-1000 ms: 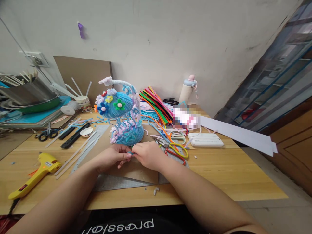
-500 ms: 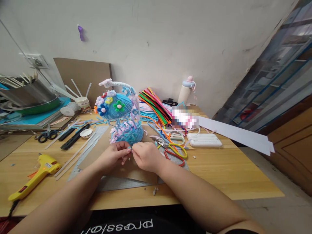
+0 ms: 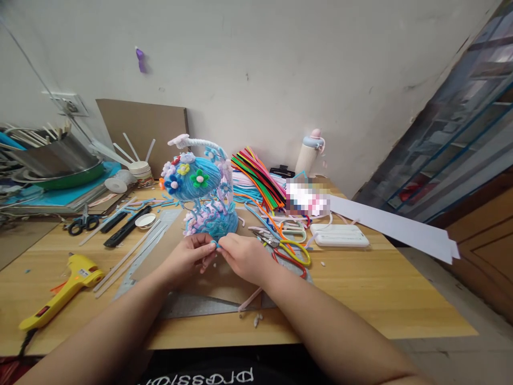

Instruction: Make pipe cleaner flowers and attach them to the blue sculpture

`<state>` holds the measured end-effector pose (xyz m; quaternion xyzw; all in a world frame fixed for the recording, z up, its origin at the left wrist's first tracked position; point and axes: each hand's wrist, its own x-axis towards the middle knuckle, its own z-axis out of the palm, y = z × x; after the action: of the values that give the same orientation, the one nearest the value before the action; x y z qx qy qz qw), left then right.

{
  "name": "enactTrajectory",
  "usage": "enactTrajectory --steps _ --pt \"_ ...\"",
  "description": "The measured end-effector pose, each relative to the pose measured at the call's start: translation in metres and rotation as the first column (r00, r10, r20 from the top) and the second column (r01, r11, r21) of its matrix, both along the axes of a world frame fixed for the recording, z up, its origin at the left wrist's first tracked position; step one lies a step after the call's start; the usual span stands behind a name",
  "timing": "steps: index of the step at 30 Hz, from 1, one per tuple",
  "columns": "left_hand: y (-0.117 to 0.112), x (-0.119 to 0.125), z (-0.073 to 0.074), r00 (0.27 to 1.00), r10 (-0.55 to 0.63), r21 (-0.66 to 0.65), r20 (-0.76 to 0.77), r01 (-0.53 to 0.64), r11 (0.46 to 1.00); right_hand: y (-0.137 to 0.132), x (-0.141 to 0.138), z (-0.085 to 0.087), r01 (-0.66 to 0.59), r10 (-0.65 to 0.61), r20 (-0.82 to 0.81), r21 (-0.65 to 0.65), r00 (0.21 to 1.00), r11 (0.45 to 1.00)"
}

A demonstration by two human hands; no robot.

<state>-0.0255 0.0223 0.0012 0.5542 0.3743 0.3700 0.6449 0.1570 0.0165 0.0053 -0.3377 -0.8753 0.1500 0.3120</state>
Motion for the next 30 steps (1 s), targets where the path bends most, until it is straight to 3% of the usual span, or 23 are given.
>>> enactTrajectory --steps 2,3,5,6,8,10,11,12,13,15,16,17,18,20,22,24,25,26,27,28,29,30 --pt "-0.001 0.001 0.0 1.0 -0.023 -0.004 0.008 0.023 1.0 -0.001 0.001 -0.001 -0.016 0.016 0.023 0.017 1.0 1.0" --pt "-0.002 0.001 0.0 1.0 -0.022 0.01 -0.009 0.022 1.0 -0.001 0.0 -0.001 -0.016 0.015 -0.024 -0.046 1.0 0.999" --pt "-0.005 0.002 0.0 0.997 -0.009 0.068 -0.073 0.014 0.998 0.001 -0.003 -0.003 -0.051 -0.022 -0.207 -0.342 0.978 0.938" --pt "-0.006 0.002 0.0 0.994 0.011 0.119 -0.111 0.002 0.993 0.002 -0.005 -0.003 -0.098 -0.058 -0.288 -0.5 0.956 0.861" --pt "-0.009 0.002 0.001 0.982 0.084 0.259 -0.172 -0.037 0.965 0.006 -0.009 -0.004 -0.232 -0.098 -0.377 -0.733 0.921 0.639" --pt "-0.01 0.002 0.001 0.971 0.15 0.352 -0.188 -0.076 0.933 0.009 -0.012 -0.003 -0.341 -0.053 -0.405 -0.826 0.913 0.449" --pt "-0.01 0.001 0.001 0.971 0.159 0.348 -0.176 -0.089 0.933 0.009 -0.012 -0.002 -0.36 -0.036 -0.411 -0.835 0.911 0.415" --pt "-0.009 0.001 0.001 0.977 0.149 0.309 -0.155 -0.095 0.946 0.009 -0.012 -0.002 -0.355 -0.044 -0.412 -0.83 0.91 0.431" --pt "-0.009 0.001 0.001 0.983 0.132 0.244 -0.125 -0.098 0.965 0.007 -0.011 -0.001 -0.311 -0.058 -0.396 -0.796 0.916 0.519" --pt "-0.007 0.002 0.001 0.993 0.099 0.119 -0.066 -0.091 0.989 0.004 -0.007 -0.001 -0.132 -0.06 -0.308 -0.568 0.95 0.812" --pt "-0.006 0.002 0.001 0.995 0.087 0.075 -0.04 -0.084 0.994 0.002 -0.005 -0.001 -0.047 -0.048 -0.232 -0.387 0.971 0.921" --pt "-0.005 0.002 0.001 0.997 0.075 0.043 -0.016 -0.074 0.996 0.001 -0.003 -0.001 0.001 -0.03 -0.138 -0.206 0.99 0.979" --pt "-0.004 0.002 0.0 0.998 0.059 0.018 0.011 -0.059 0.998 -0.001 -0.001 -0.001 0.013 -0.016 -0.042 -0.057 0.999 0.998" --pt "-0.004 0.003 0.0 0.998 0.032 -0.017 0.057 -0.031 0.999 -0.002 0.001 -0.002 0.001 -0.009 0.084 0.096 0.996 0.995" --pt "-0.005 0.004 0.0 0.998 0.032 -0.023 0.06 -0.031 0.999 -0.003 0.0 -0.002 0.008 -0.014 0.067 0.085 0.998 0.996" --pt "-0.007 0.006 0.0 0.999 0.037 0.015 0.021 -0.037 0.999 -0.004 -0.003 -0.002 0.041 -0.051 -0.094 -0.105 0.994 0.994" --pt "-0.008 0.006 0.0 0.999 0.041 0.049 0.006 -0.041 0.998 -0.003 -0.005 -0.001 0.025 -0.083 -0.196 -0.282 0.977 0.959" --pt "-0.009 0.007 0.0 0.999 0.047 0.091 -0.008 -0.046 0.995 -0.002 -0.007 -0.001 -0.037 -0.119 -0.287 -0.487 0.951 0.873" --pt "-0.011 0.007 0.0 0.998 0.056 0.138 -0.022 -0.052 0.989 -0.001 -0.009 -0.001 -0.139 -0.154 -0.359 -0.67 0.92 0.73" --pt "-0.012 0.007 0.0 0.997 0.073 0.188 -0.036 -0.065 0.98 0.001 -0.011 0.0 -0.257 -0.18 -0.414 -0.794 0.892 0.551" --pt "-0.012 0.006 -0.001 0.994 0.099 0.23 -0.046 -0.086 0.969 0.002 -0.012 0.0 -0.361 -0.192 -0.455 -0.851 0.87 0.38" --pt "-0.012 0.005 -0.001 0.99 0.127 0.253 -0.053 -0.11 0.961 0.003 -0.013 0.0 -0.429 -0.193 -0.483 -0.864 0.854 0.263"
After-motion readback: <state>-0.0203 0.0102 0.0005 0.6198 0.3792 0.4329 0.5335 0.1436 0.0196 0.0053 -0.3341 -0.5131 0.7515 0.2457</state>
